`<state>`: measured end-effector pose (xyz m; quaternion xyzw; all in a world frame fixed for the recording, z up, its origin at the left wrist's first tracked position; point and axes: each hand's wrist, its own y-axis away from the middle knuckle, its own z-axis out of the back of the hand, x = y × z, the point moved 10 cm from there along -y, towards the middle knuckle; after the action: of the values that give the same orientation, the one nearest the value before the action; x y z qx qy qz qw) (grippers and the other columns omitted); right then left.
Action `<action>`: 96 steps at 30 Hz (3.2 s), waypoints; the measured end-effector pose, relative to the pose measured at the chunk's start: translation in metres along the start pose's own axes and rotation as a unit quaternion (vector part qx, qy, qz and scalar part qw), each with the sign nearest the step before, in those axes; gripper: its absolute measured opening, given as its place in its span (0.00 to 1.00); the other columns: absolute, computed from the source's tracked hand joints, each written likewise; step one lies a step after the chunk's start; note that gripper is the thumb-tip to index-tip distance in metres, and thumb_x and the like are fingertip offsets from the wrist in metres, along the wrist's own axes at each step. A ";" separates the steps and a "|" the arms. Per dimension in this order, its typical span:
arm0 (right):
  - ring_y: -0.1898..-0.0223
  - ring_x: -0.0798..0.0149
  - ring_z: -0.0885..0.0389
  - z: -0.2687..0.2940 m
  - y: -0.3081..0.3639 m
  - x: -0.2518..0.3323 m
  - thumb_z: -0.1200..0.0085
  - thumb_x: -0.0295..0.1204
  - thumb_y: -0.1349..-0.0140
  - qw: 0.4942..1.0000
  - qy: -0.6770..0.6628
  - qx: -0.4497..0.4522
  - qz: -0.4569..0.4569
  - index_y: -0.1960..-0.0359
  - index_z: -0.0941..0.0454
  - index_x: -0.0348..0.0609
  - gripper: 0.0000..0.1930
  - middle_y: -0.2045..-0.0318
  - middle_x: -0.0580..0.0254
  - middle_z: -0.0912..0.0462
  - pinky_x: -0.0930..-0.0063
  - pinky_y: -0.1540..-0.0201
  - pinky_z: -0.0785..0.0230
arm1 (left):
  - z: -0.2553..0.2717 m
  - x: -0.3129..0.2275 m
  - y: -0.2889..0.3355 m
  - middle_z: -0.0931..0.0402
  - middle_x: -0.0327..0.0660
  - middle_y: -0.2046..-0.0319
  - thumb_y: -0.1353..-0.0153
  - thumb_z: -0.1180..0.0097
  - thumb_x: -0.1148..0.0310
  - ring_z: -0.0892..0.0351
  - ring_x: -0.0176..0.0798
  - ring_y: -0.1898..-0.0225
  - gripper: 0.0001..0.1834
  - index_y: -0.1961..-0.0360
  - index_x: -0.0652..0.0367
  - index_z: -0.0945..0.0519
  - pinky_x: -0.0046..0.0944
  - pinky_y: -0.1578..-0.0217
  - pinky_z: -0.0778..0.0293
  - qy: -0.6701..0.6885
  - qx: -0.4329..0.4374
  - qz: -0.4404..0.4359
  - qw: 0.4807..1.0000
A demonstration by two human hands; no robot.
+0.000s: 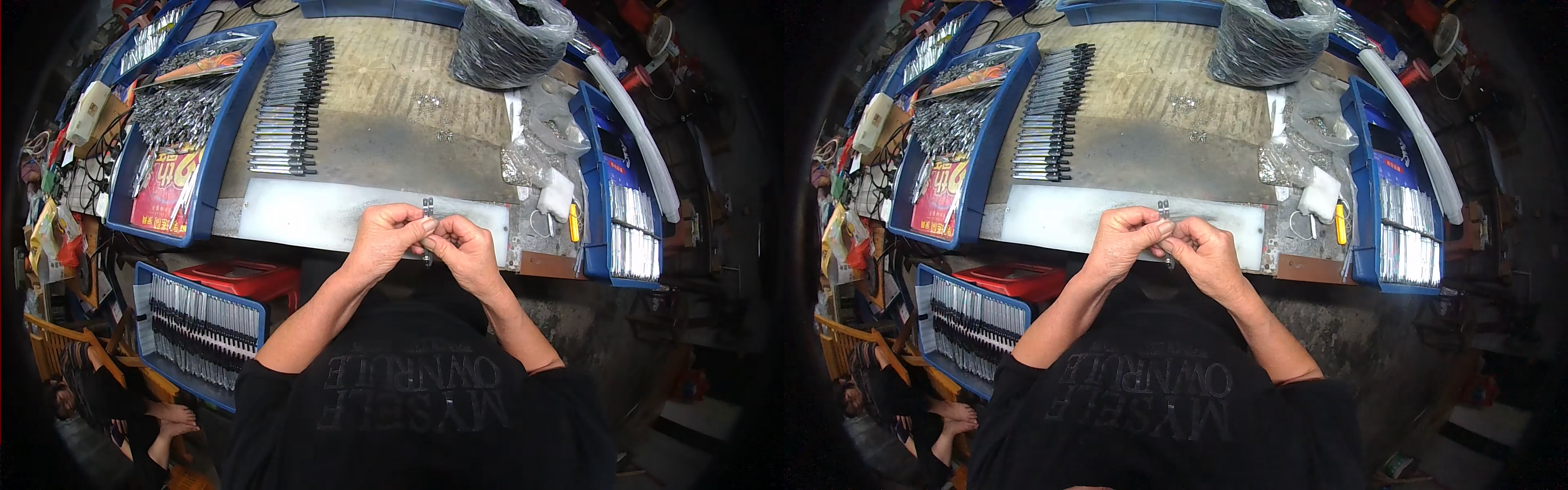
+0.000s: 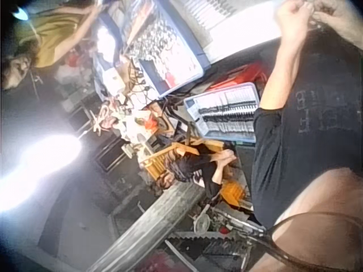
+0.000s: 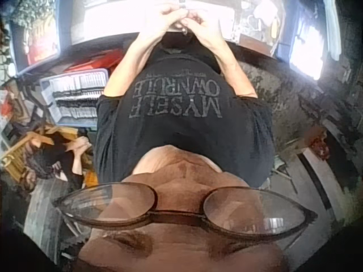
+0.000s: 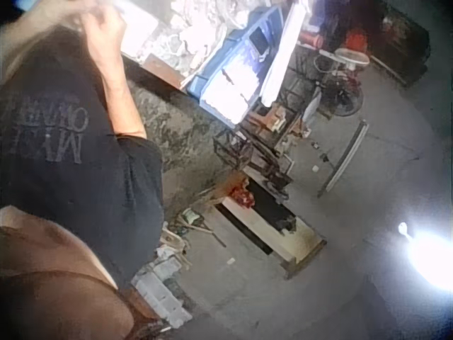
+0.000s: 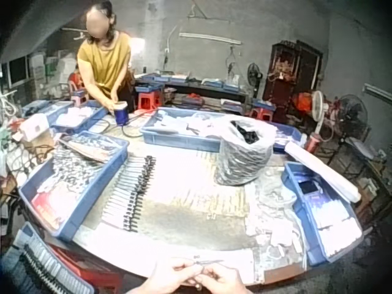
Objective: The person assembles small components by hand, picking up metal and plastic parts from containers on the workstation and attaching them together over a white pad.
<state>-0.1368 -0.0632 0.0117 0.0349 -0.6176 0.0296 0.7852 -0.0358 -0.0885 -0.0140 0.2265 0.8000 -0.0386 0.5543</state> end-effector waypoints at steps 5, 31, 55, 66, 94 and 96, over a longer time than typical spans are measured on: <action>0.78 0.75 0.28 0.005 -0.004 0.007 0.43 0.27 0.47 0.997 0.046 0.039 0.041 0.72 0.26 0.35 0.08 0.80 0.64 0.23 0.80 0.75 0.35 | 0.004 -0.005 0.001 0.25 0.38 0.78 0.47 0.43 0.74 0.27 0.26 0.79 0.05 0.73 0.66 0.22 0.24 0.79 0.29 -0.025 0.008 -0.005 1.000; 0.79 0.75 0.29 0.021 -0.016 0.002 0.49 0.28 0.43 0.996 0.009 -0.074 0.040 0.75 0.29 0.34 0.09 0.82 0.62 0.24 0.78 0.77 0.36 | -0.035 -0.056 0.026 0.28 0.44 0.79 0.46 0.48 0.75 0.27 0.39 0.80 0.05 0.68 0.64 0.28 0.35 0.79 0.31 -0.452 -0.070 -0.354 0.816; 0.65 0.51 0.22 0.226 -0.264 0.148 0.50 0.32 0.51 0.863 0.418 -0.210 0.191 0.68 0.21 0.39 0.12 0.69 0.50 0.20 0.64 0.61 0.32 | -0.018 -0.049 0.009 0.34 0.40 0.85 0.54 0.43 0.73 0.30 0.42 0.84 0.08 0.73 0.60 0.29 0.39 0.83 0.33 -0.634 -0.052 -0.358 0.683; 0.54 0.48 0.27 0.194 -0.337 0.082 0.53 0.28 0.51 0.836 0.546 -0.055 0.010 0.56 0.26 0.38 0.18 0.55 0.44 0.26 0.61 0.50 0.36 | -0.017 -0.047 0.007 0.34 0.40 0.85 0.54 0.42 0.73 0.29 0.41 0.83 0.08 0.74 0.60 0.29 0.38 0.83 0.33 -0.635 -0.045 -0.346 0.689; 0.81 0.79 0.41 0.120 -0.150 0.091 0.58 0.33 0.38 0.992 0.028 -0.048 0.116 0.67 0.28 0.39 0.11 0.82 0.73 0.34 0.85 0.80 0.49 | -0.016 -0.057 0.018 0.35 0.40 0.85 0.54 0.43 0.72 0.30 0.41 0.82 0.08 0.74 0.59 0.30 0.38 0.82 0.32 -0.592 -0.068 -0.411 0.690; 0.81 0.78 0.42 0.102 -0.130 0.052 0.59 0.34 0.38 0.998 -0.053 -0.018 0.009 0.67 0.28 0.38 0.12 0.82 0.73 0.34 0.86 0.79 0.50 | -0.016 -0.060 0.019 0.35 0.40 0.85 0.53 0.44 0.72 0.30 0.42 0.82 0.08 0.73 0.60 0.30 0.39 0.82 0.32 -0.592 -0.065 -0.404 0.694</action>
<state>-0.2111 -0.2019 0.0839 0.0171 -0.6587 0.0239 0.7518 -0.0248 -0.0854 0.0496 -0.2245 0.3210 -0.3331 0.8576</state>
